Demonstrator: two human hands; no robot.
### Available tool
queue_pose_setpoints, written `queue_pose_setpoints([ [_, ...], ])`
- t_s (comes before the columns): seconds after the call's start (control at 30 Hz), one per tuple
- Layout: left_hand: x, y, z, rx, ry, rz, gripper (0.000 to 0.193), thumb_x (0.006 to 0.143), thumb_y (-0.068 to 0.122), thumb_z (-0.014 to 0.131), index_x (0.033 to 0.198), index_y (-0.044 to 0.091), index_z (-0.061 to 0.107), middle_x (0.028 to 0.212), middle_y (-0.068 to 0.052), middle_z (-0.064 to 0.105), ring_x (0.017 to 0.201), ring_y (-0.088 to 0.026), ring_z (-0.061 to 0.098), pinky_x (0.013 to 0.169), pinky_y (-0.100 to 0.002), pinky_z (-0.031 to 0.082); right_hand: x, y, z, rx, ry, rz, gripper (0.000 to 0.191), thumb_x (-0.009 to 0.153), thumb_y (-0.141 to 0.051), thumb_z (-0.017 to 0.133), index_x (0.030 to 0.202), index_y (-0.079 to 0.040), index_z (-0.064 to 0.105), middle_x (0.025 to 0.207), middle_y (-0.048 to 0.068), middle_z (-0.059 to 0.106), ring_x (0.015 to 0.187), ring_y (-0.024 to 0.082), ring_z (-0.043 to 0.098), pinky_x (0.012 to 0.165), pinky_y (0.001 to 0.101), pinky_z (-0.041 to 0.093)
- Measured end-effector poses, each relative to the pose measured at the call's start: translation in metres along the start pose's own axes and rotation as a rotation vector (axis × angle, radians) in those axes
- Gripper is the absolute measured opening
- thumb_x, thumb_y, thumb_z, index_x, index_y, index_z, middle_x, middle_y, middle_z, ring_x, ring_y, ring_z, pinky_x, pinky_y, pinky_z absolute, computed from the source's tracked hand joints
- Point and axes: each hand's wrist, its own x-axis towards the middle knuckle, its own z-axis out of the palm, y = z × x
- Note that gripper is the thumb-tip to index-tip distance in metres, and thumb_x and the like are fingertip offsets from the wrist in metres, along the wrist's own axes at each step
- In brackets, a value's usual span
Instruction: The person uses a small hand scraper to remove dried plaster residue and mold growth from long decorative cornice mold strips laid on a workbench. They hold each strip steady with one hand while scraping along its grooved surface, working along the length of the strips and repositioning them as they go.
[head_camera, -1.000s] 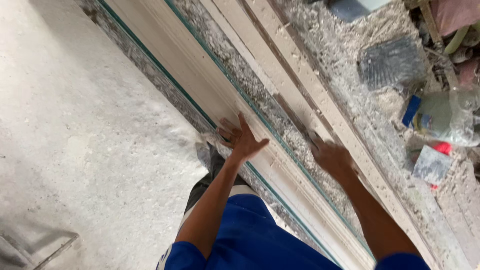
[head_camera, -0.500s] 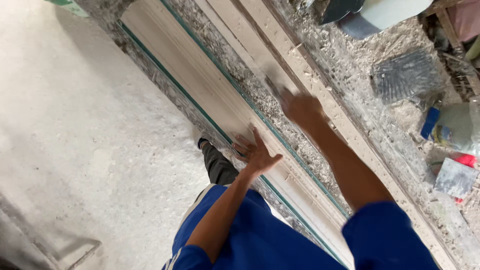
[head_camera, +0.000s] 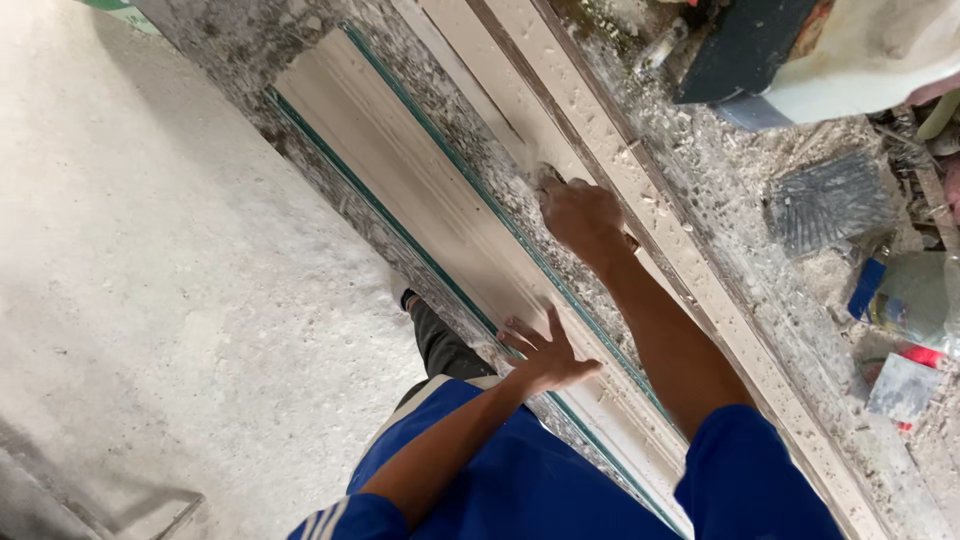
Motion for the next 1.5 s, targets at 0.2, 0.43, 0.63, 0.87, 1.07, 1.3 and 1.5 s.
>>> queue_pose_setpoints([
  [0.2,-0.035,-0.031,-0.167,-0.056,-0.134,0.423,0.101,0.087,0.066,0.051,0.163,0.015,0.010,0.160,-0.019,0.042,0.131,-0.036,0.059,0.121,-0.057,0.023,-0.108,0.025,-0.008,-0.146,0.249,-0.265,0.047,0.109,-0.024,0.029,0.153,-0.015,0.038,0.113,0.004,0.071,0.057,0.016,0.055,0.031,0.0276,0.045],
  [0.43,-0.030,-0.051,-0.371,0.060,1.056,0.198,0.101,0.092,0.047,0.074,0.164,0.005,0.017,0.168,-0.030,0.004,0.156,-0.051,0.003,0.125,-0.063,0.016,-0.104,0.019,-0.012,-0.023,-0.149,0.038,0.059,0.103,-0.035,0.036,0.160,-0.021,0.025,0.078,0.008,0.065,0.051,0.019,0.057,0.030,0.0335,0.050],
  [0.63,-0.006,-0.065,-0.395,0.040,0.897,0.191,0.142,0.077,0.064,0.085,0.165,0.016,-0.016,0.163,-0.023,-0.038,0.143,-0.054,-0.038,0.116,-0.080,-0.002,0.061,-0.026,-0.045,0.013,-0.082,-0.004,0.029,0.111,-0.031,0.037,0.135,-0.019,0.048,0.094,0.007,0.070,0.068,0.019,0.067,0.047,0.0368,0.054],
  [0.87,-0.002,-0.074,-0.399,0.087,0.825,0.243,0.146,0.076,0.075,0.078,0.163,0.011,-0.021,0.155,-0.035,-0.041,0.134,-0.063,-0.042,0.105,-0.087,-0.003,-0.074,0.011,-0.026,-0.008,-0.249,0.144,0.059,0.106,-0.046,0.034,0.160,-0.025,0.030,0.082,0.007,0.068,0.054,0.018,0.066,0.036,0.0325,0.049],
  [1.07,-0.006,-0.067,-0.396,0.035,0.796,0.233,0.144,0.076,0.072,0.080,0.164,0.017,-0.020,0.159,-0.032,-0.035,0.134,-0.062,-0.044,0.106,-0.086,-0.010,-0.040,-0.017,-0.053,0.147,-0.153,0.162,0.058,0.101,-0.038,0.041,0.158,-0.035,0.030,0.078,0.009,0.066,0.048,0.021,0.060,0.036,0.0384,0.049],
  [1.3,-0.004,-0.072,-0.398,0.068,0.870,0.270,0.140,0.076,0.064,0.084,0.164,0.016,-0.015,0.165,-0.027,-0.033,0.135,-0.062,-0.042,0.104,-0.087,-0.007,0.139,-0.087,-0.117,0.150,-0.105,0.001,0.039,0.114,-0.029,0.033,0.151,-0.017,0.041,0.080,0.011,0.066,0.055,0.021,0.063,0.042,0.0361,0.049],
  [1.5,-0.008,-0.079,-0.450,0.058,1.020,0.252,0.139,0.074,0.061,0.087,0.166,0.017,-0.008,0.167,-0.027,-0.023,0.145,-0.056,-0.031,0.112,-0.081,-0.006,0.014,-0.058,-0.119,0.074,-0.289,0.144,0.054,0.109,-0.038,0.032,0.161,-0.024,0.030,0.087,0.011,0.069,0.053,0.018,0.064,0.039,0.0349,0.052],
])
